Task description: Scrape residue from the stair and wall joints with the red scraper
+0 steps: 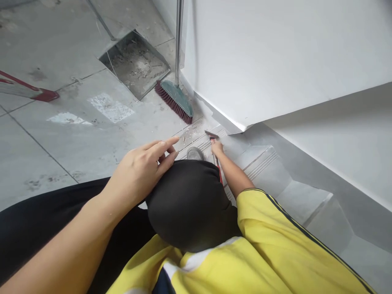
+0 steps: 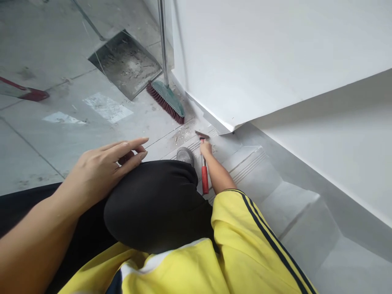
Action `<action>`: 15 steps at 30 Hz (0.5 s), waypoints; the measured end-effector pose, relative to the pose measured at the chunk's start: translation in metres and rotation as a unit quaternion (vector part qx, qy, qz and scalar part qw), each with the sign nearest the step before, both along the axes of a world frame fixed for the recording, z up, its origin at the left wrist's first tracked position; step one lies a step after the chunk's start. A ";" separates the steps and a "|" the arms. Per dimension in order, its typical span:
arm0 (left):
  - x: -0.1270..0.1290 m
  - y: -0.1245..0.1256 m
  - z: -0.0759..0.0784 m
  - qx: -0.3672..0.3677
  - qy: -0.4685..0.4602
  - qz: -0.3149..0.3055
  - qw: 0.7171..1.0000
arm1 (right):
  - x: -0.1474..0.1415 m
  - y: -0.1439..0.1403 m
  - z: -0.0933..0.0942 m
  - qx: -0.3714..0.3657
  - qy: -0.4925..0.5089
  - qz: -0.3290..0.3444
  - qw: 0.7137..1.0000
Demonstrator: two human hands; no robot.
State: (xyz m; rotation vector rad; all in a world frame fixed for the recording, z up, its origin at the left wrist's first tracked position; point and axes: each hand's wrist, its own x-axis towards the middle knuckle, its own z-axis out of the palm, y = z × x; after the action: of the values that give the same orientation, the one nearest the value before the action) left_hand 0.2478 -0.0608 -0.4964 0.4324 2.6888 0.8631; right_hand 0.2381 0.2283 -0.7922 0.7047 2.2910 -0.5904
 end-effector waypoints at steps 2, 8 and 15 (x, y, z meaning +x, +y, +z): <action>0.000 0.000 0.001 -0.006 -0.002 0.011 1.000 | -0.001 0.001 0.002 -0.005 -0.005 -0.005 1.000; -0.003 0.000 0.003 -0.011 -0.035 0.001 0.999 | 0.022 -0.011 0.004 -0.049 -0.036 0.072 0.996; -0.002 0.000 0.003 -0.017 -0.055 0.022 0.998 | 0.033 -0.005 0.013 -0.048 -0.055 0.067 0.995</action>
State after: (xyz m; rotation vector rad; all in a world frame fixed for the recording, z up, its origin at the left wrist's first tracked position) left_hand 0.2458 -0.0610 -0.4937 0.3109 2.6157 0.8278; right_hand 0.2714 0.2236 -0.7793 0.5207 2.1721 -0.5800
